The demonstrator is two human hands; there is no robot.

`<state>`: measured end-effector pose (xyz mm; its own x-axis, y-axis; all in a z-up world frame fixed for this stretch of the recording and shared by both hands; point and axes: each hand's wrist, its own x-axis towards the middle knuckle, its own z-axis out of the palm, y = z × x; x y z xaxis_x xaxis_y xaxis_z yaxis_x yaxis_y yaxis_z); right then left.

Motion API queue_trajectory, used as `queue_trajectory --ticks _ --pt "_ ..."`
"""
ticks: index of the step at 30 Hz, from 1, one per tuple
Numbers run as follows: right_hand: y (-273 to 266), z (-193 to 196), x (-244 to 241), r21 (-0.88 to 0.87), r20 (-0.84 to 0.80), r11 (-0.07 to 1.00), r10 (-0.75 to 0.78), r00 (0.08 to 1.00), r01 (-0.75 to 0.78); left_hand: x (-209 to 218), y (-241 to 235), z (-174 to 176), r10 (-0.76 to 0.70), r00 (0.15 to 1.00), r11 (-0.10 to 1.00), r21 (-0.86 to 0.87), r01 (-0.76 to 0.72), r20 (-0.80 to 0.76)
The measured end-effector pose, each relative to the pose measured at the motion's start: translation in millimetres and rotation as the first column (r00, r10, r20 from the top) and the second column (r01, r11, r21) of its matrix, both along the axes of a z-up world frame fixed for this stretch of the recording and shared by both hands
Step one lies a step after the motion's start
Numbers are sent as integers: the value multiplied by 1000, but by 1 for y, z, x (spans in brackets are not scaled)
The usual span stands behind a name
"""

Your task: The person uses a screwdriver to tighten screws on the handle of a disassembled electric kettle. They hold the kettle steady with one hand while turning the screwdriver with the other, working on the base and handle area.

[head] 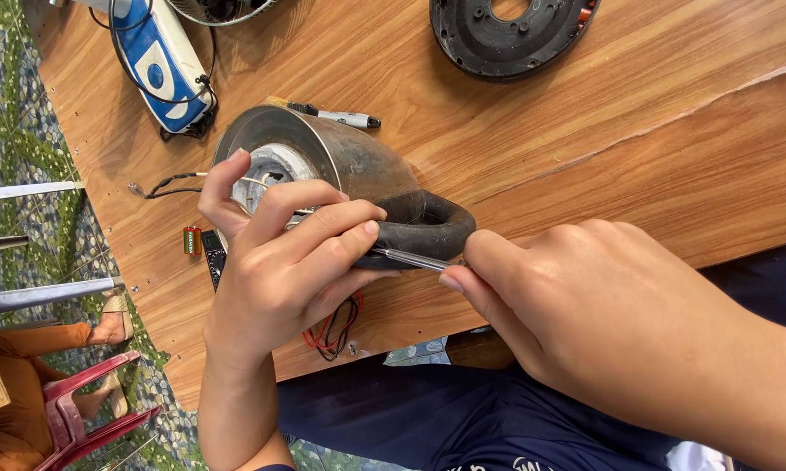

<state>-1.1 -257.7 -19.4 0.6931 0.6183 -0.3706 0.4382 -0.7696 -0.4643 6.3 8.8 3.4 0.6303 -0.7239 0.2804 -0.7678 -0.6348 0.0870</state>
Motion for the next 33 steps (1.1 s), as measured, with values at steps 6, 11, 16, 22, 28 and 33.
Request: queue_trajectory --ticks 6,11,16,22,28,33 --pt "0 -4 4 95 -250 987 -103 963 130 2 -2 0 13 1000 1000 -8 -13 -9" --pt "2 4 5 26 -214 995 -84 973 92 1 -2 2 15 1000 1000 0 -15 -19" --pt "2 2 1 24 -184 997 -64 981 70 1 -3 1 13 1000 1000 -8 -13 -15" --pt "2 -9 -13 181 423 977 28 906 -115 3 -3 -1 8 1000 1000 -15 -8 15" --pt "-3 -13 9 -50 950 914 168 263 -402 7 -3 -1 -14 1000 1000 -28 14 -10" --pt "8 -28 2 167 313 977 76 947 -134 7 -3 -1 22 999 1000 -14 -22 -29"
